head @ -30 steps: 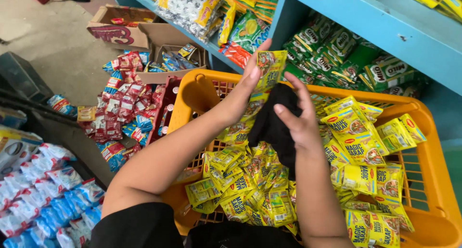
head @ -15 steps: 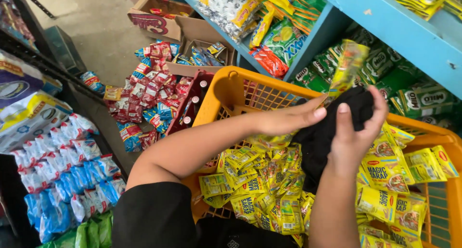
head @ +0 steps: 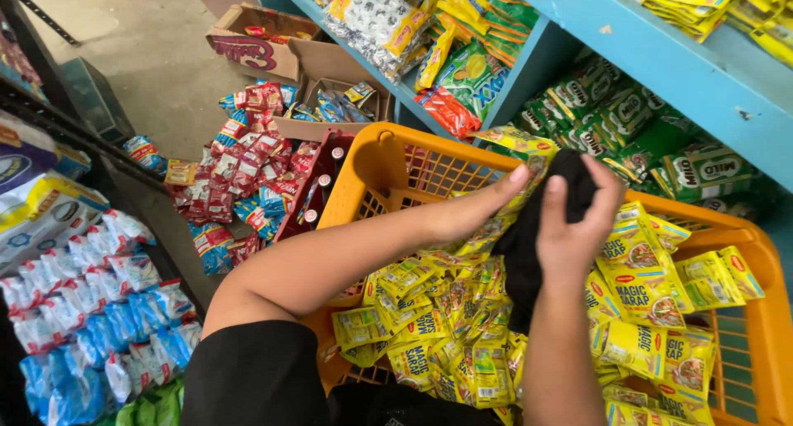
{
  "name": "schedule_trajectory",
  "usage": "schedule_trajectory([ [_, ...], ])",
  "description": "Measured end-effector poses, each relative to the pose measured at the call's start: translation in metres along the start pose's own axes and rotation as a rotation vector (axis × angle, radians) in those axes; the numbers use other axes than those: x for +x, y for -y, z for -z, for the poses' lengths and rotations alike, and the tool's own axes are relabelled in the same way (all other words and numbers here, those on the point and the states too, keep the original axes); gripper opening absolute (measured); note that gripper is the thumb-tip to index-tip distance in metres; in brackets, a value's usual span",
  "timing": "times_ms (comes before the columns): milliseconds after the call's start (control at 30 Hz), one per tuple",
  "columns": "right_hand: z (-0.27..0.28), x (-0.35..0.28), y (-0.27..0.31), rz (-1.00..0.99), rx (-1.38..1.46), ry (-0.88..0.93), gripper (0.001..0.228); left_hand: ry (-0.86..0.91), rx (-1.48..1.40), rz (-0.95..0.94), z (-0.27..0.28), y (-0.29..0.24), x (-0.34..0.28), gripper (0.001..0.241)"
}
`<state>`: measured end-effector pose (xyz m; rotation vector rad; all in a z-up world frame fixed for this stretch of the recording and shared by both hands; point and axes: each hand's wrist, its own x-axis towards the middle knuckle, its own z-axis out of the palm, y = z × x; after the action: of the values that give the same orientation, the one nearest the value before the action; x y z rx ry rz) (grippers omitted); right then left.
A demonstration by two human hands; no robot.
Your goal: Sorting and organizing seasoning sachets into a plastic crate in a grocery store.
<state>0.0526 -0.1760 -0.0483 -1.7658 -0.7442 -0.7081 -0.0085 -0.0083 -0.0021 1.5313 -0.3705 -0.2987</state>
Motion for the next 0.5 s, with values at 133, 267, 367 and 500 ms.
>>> schedule_trajectory([
  [133,-0.019,-0.010,0.029,0.061,-0.044,0.046,0.043,-0.102,-0.333,-0.239,0.013,0.052,0.020,0.067],
  [267,-0.015,-0.011,0.014,0.034,0.017,0.065,0.046,-0.200,-0.326,-0.101,0.007,0.017,0.005,0.074],
  [367,-0.003,-0.002,-0.005,-0.010,0.049,-0.007,0.039,-0.076,-0.058,-0.006,0.002,-0.001,-0.009,0.103],
  [500,-0.007,-0.002,0.017,-0.019,0.020,-0.045,0.043,-0.065,-0.019,0.042,-0.005,-0.043,-0.010,0.106],
])
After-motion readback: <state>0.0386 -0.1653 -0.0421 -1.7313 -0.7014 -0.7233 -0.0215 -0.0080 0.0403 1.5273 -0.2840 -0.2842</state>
